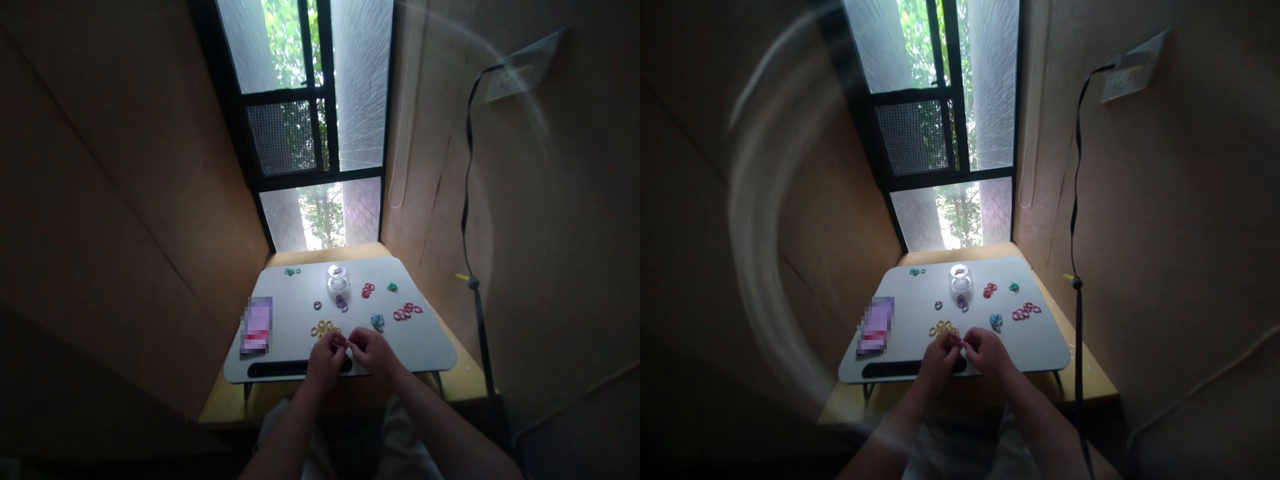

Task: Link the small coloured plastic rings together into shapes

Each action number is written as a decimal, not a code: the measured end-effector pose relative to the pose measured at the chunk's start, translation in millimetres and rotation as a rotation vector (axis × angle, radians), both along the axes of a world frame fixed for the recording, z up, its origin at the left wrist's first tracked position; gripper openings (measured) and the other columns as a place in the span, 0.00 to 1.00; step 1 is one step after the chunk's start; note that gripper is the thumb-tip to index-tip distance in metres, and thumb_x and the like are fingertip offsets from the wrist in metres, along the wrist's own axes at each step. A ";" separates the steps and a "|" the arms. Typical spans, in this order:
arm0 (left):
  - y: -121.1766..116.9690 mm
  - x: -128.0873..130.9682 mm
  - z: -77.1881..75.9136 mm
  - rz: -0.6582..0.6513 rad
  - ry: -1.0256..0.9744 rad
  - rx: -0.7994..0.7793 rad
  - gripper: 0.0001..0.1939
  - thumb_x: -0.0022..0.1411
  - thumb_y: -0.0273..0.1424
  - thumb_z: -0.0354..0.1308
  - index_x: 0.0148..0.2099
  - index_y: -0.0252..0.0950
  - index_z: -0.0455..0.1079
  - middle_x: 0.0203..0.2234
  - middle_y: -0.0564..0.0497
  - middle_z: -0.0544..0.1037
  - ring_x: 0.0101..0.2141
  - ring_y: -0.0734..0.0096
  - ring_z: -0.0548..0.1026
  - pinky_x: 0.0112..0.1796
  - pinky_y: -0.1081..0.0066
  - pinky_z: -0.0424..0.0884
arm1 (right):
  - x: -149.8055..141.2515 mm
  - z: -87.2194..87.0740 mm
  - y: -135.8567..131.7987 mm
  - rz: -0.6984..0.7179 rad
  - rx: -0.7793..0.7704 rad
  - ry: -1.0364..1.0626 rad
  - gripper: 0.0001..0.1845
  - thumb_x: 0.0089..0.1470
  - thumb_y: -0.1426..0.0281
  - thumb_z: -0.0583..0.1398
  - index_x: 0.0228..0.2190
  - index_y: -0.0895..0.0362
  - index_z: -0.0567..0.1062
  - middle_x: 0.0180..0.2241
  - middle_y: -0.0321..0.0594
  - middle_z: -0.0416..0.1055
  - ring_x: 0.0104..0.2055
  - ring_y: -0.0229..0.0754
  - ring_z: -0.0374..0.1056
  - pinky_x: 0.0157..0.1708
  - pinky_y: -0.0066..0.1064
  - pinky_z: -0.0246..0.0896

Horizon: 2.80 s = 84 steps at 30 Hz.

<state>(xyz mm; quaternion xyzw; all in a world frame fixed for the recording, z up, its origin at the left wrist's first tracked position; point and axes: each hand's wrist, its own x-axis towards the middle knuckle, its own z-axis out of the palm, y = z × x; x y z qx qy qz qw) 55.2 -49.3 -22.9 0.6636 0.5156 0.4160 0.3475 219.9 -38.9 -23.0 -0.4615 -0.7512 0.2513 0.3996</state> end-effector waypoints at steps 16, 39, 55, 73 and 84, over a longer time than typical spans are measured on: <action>2.4 0.3 0.6 -0.022 0.016 -0.026 0.10 0.53 0.25 0.53 0.36 0.37 0.74 0.29 0.54 0.79 0.27 0.74 0.75 0.32 0.74 0.71 | -1.2 -5.0 1.4 -0.039 0.008 -0.045 0.05 0.48 0.71 0.58 0.23 0.56 0.68 0.20 0.32 0.65 0.23 0.34 0.60 0.24 0.24 0.52; -2.4 0.7 3.0 -0.008 0.083 0.008 0.09 0.59 0.32 0.55 0.37 0.37 0.75 0.28 0.51 0.78 0.29 0.71 0.74 0.32 0.72 0.68 | -2.5 -8.7 0.5 -0.103 0.008 -0.046 0.06 0.49 0.70 0.57 0.22 0.55 0.65 0.19 0.31 0.63 0.22 0.34 0.58 0.23 0.26 0.50; -2.0 2.2 3.3 0.033 0.033 0.018 0.07 0.58 0.33 0.56 0.35 0.36 0.73 0.28 0.51 0.78 0.29 0.71 0.75 0.33 0.71 0.68 | 0.8 -4.4 -1.1 -0.001 0.010 0.009 0.03 0.50 0.72 0.56 0.25 0.56 0.68 0.21 0.32 0.66 0.23 0.35 0.59 0.24 0.26 0.53; -3.5 3.3 5.2 0.039 0.127 0.040 0.10 0.60 0.37 0.55 0.34 0.37 0.72 0.27 0.52 0.76 0.29 0.71 0.72 0.32 0.72 0.64 | -0.8 -2.9 -0.5 -0.011 0.012 -0.013 0.06 0.50 0.71 0.56 0.23 0.56 0.70 0.21 0.33 0.66 0.23 0.35 0.59 0.24 0.26 0.52; -5.5 0.9 3.7 -0.006 0.126 0.054 0.09 0.60 0.36 0.54 0.38 0.37 0.72 0.28 0.52 0.77 0.28 0.72 0.72 0.31 0.73 0.64 | -2.6 -3.8 -0.4 -0.078 0.030 -0.020 0.07 0.51 0.70 0.57 0.23 0.56 0.68 0.22 0.33 0.66 0.24 0.36 0.61 0.26 0.27 0.53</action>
